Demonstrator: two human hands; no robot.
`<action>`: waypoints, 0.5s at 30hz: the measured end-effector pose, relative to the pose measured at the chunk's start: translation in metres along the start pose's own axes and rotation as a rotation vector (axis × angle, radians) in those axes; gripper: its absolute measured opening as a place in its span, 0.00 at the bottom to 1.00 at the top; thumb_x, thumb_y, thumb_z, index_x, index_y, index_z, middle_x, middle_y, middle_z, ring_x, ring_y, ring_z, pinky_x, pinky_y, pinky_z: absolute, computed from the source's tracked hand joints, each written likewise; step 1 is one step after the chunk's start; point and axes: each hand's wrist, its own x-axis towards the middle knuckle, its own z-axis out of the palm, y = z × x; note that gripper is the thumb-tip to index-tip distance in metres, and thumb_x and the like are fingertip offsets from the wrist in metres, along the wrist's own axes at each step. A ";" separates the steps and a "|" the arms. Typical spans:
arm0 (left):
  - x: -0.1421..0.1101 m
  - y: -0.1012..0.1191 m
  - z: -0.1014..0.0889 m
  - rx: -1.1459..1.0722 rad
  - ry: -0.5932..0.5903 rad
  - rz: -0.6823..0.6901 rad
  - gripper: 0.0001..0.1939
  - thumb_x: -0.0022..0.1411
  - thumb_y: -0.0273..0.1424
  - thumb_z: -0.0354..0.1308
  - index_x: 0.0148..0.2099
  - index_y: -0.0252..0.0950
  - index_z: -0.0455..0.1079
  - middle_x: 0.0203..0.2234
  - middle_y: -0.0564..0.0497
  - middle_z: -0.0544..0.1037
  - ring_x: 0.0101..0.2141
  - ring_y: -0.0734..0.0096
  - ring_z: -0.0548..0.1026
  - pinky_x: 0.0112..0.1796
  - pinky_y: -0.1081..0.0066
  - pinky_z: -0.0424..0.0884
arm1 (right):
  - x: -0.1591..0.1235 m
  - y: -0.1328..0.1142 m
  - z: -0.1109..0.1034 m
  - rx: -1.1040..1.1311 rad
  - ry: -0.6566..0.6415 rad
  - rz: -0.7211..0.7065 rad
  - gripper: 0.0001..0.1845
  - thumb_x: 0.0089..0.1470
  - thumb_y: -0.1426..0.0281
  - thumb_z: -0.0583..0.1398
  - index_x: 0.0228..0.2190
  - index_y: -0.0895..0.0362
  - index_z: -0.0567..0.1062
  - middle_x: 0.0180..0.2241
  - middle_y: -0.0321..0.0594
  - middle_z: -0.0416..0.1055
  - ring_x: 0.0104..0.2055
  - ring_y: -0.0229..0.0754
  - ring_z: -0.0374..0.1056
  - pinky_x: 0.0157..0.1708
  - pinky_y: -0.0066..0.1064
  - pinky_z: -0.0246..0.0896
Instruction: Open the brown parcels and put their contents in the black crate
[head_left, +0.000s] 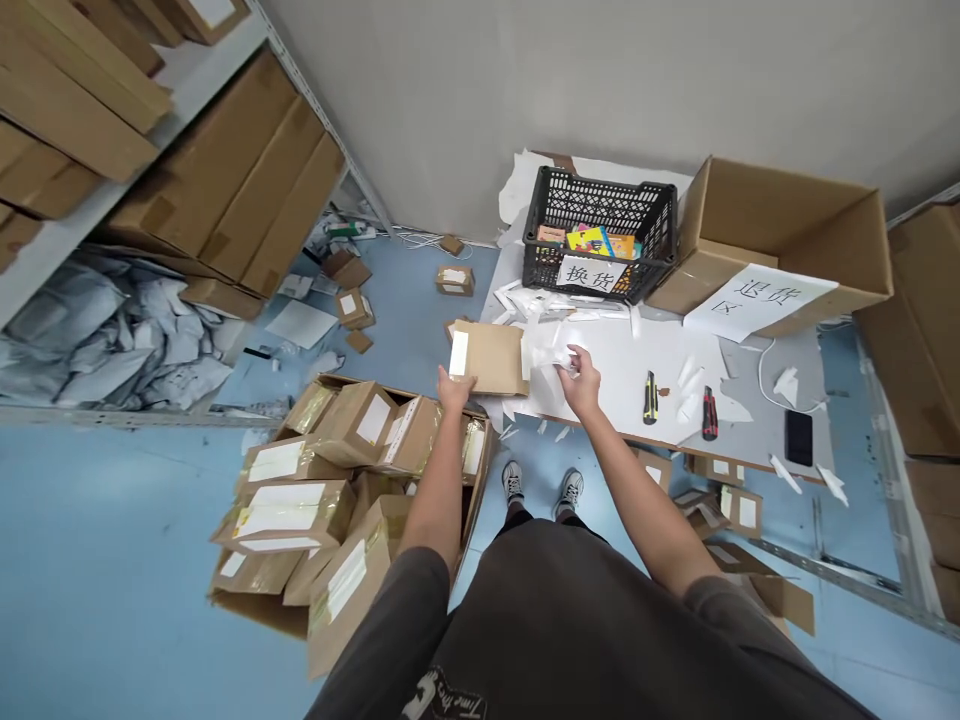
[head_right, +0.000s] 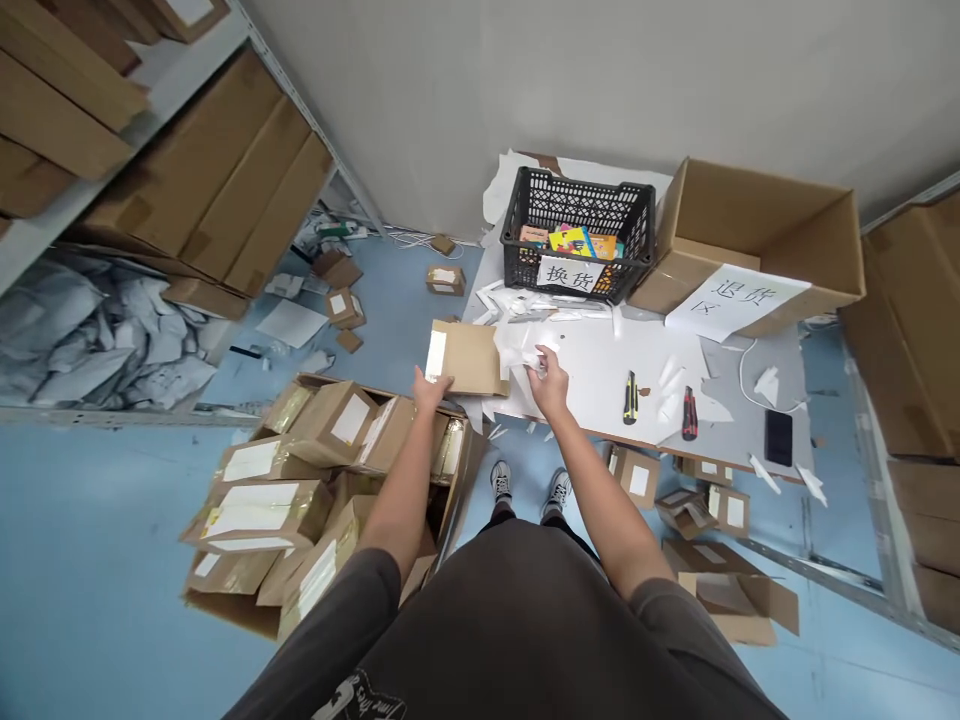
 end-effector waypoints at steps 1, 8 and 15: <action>0.005 -0.002 0.002 -0.012 -0.051 -0.002 0.40 0.59 0.38 0.68 0.70 0.29 0.65 0.57 0.33 0.80 0.57 0.48 0.78 0.56 0.53 0.74 | 0.000 -0.005 0.003 0.006 0.017 0.002 0.24 0.60 0.59 0.60 0.56 0.52 0.74 0.49 0.46 0.79 0.51 0.53 0.76 0.53 0.44 0.72; -0.052 0.048 0.037 0.077 -0.110 0.487 0.21 0.71 0.34 0.56 0.64 0.41 0.74 0.51 0.41 0.83 0.52 0.52 0.80 0.55 0.58 0.72 | 0.016 -0.023 -0.009 0.125 0.255 0.048 0.22 0.61 0.53 0.60 0.49 0.55 0.76 0.45 0.46 0.78 0.45 0.51 0.74 0.50 0.44 0.72; -0.117 0.068 0.095 0.091 -0.278 0.759 0.24 0.71 0.33 0.56 0.67 0.38 0.73 0.55 0.35 0.80 0.54 0.46 0.79 0.59 0.51 0.70 | 0.034 -0.032 0.019 0.110 0.080 -0.033 0.18 0.64 0.59 0.58 0.49 0.57 0.75 0.46 0.48 0.76 0.45 0.48 0.73 0.43 0.35 0.73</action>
